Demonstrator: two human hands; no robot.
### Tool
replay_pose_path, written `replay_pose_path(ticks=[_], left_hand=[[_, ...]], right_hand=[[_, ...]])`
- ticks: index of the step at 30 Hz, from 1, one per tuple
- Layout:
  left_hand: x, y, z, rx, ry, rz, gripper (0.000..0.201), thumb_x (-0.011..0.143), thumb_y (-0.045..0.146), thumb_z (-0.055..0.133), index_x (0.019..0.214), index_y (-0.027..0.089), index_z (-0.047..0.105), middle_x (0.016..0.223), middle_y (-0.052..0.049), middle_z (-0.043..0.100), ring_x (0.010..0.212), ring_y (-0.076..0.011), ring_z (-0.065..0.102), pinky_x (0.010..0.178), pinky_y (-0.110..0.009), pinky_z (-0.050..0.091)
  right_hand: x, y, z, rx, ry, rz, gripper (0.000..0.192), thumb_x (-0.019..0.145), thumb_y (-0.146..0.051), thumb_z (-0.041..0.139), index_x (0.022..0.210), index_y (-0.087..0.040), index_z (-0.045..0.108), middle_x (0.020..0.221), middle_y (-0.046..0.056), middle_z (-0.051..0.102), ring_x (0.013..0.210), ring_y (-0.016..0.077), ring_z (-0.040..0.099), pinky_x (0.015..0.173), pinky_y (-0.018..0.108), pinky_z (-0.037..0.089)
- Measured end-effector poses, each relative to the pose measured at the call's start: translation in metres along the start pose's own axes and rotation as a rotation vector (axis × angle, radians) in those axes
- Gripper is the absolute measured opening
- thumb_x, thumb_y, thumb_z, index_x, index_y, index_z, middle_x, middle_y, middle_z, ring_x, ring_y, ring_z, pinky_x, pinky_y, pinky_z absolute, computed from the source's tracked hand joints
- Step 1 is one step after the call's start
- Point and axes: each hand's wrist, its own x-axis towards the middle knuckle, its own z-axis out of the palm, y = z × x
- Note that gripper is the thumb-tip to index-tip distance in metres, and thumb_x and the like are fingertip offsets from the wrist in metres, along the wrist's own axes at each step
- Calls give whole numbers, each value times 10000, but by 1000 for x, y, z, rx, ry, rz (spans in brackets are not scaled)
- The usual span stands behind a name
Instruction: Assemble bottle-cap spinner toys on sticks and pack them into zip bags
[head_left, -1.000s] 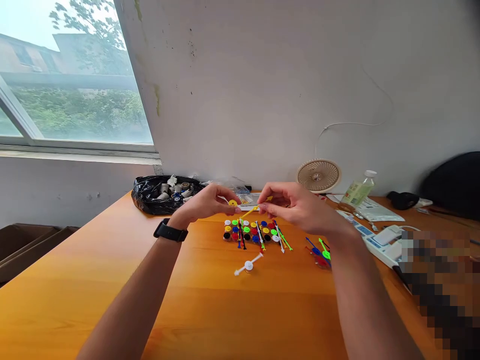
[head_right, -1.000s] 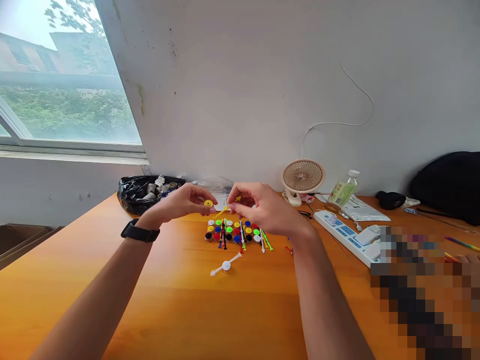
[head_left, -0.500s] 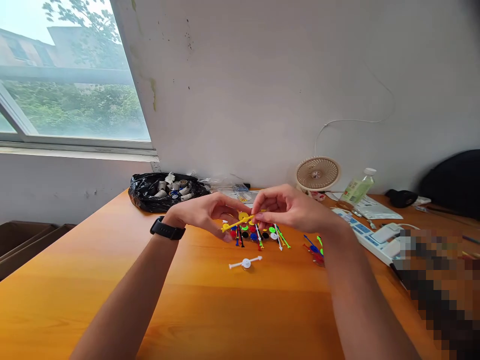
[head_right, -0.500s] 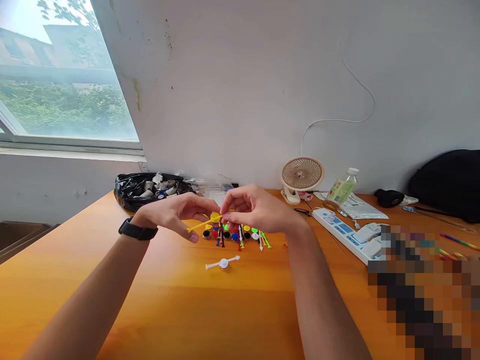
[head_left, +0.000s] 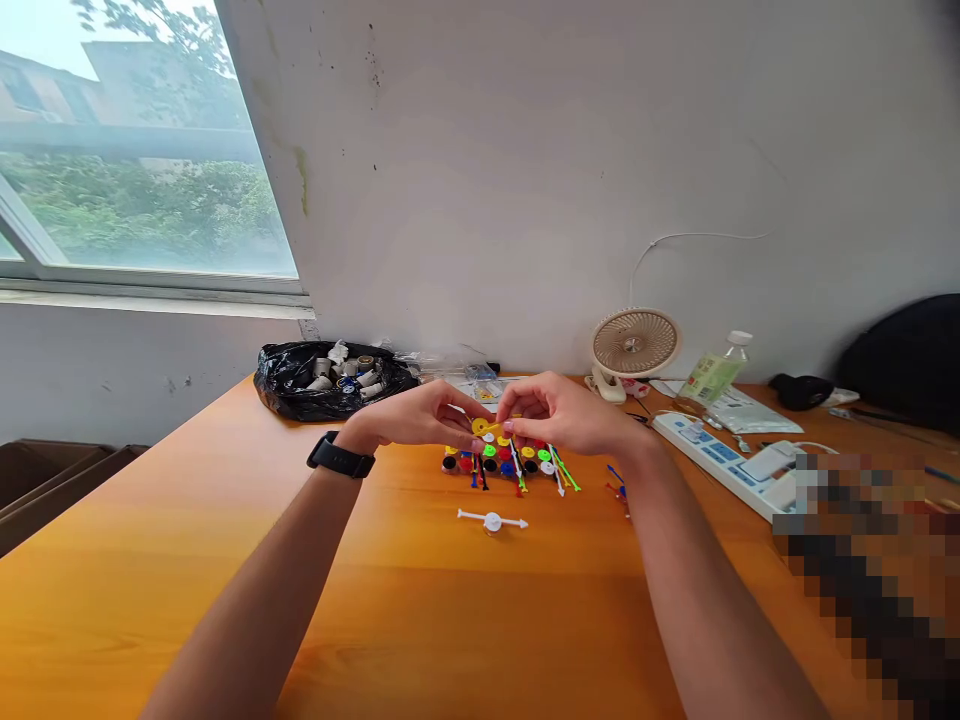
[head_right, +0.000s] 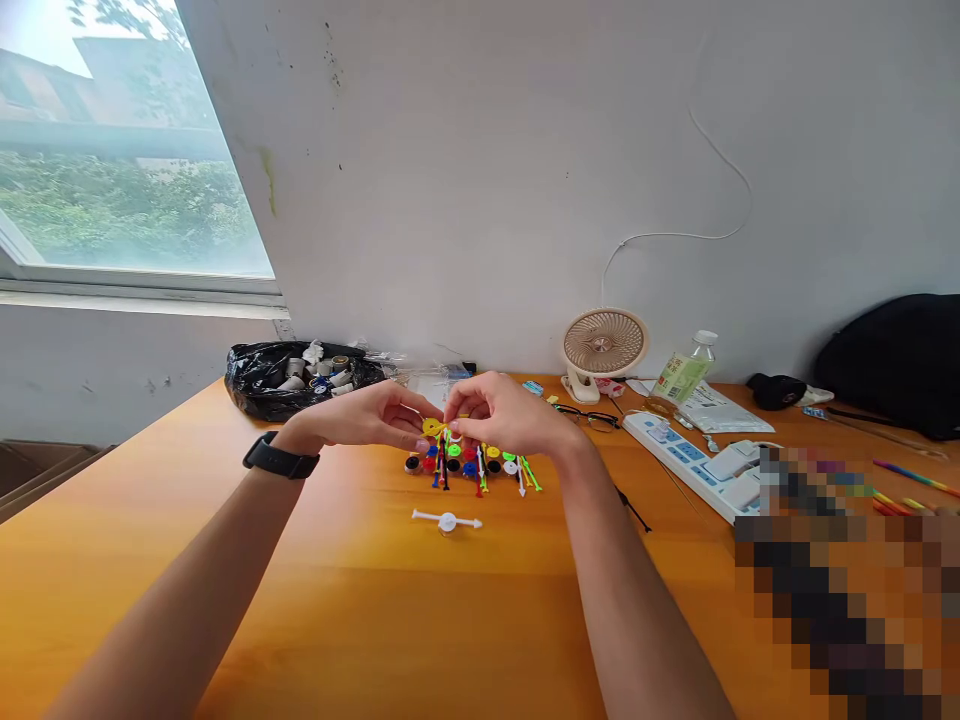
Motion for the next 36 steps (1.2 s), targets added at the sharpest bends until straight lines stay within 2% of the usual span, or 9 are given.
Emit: replay_pose_path(ticks=[4, 12, 16, 22, 28, 32, 36], left_hand=[[2, -3, 1, 41, 5, 50, 458, 847, 429, 803, 1209, 150, 775, 847, -68, 779, 728, -165, 690, 644, -235, 511], [11, -15, 6, 222, 73, 29, 465, 874, 504, 747, 1182, 159, 791, 744, -22, 723, 584, -121, 569, 541, -220, 405], [14, -17, 9, 245, 42, 71, 380, 889, 474, 727, 1094, 166, 813, 730, -16, 710, 567, -118, 547, 527, -222, 387], [18, -22, 12, 231, 79, 79, 324, 901, 400, 705, 1094, 159, 803, 731, -24, 721, 577, -121, 572, 532, -221, 406], [26, -27, 18, 128, 119, 73, 248, 759, 236, 783, 985, 135, 779, 801, -59, 749, 700, -168, 685, 616, -247, 507], [29, -31, 20, 71, 166, 45, 206, 724, 194, 806, 897, 140, 709, 806, -47, 737, 696, -151, 683, 634, -243, 515], [27, -31, 17, 31, 149, 71, 260, 766, 237, 823, 981, 139, 717, 770, -37, 723, 676, -142, 671, 612, -230, 489]], right_hand=[[6, 6, 3, -13, -2, 15, 97, 854, -233, 643, 924, -185, 690, 802, 37, 733, 723, 169, 675, 620, 257, 506], [11, 19, 4, -157, 56, 19, 89, 836, -228, 621, 882, -184, 682, 761, 25, 723, 667, 157, 653, 568, 244, 455], [12, 22, 4, -192, 10, 12, 90, 816, -213, 621, 863, -186, 693, 781, 33, 737, 693, 171, 661, 578, 253, 455], [14, 25, 6, -268, 42, 59, 99, 827, -241, 640, 861, -174, 705, 783, 51, 740, 700, 181, 657, 579, 259, 432], [16, 29, 7, -297, -39, 69, 59, 811, -195, 627, 811, -168, 679, 733, 28, 702, 653, 155, 606, 557, 249, 396], [17, 30, 8, -289, -24, 60, 59, 809, -197, 631, 805, -167, 681, 730, 22, 686, 653, 151, 592, 563, 249, 393], [15, 28, 5, -233, -19, 22, 96, 840, -253, 641, 816, -169, 679, 711, 4, 646, 646, 142, 561, 575, 252, 392]])
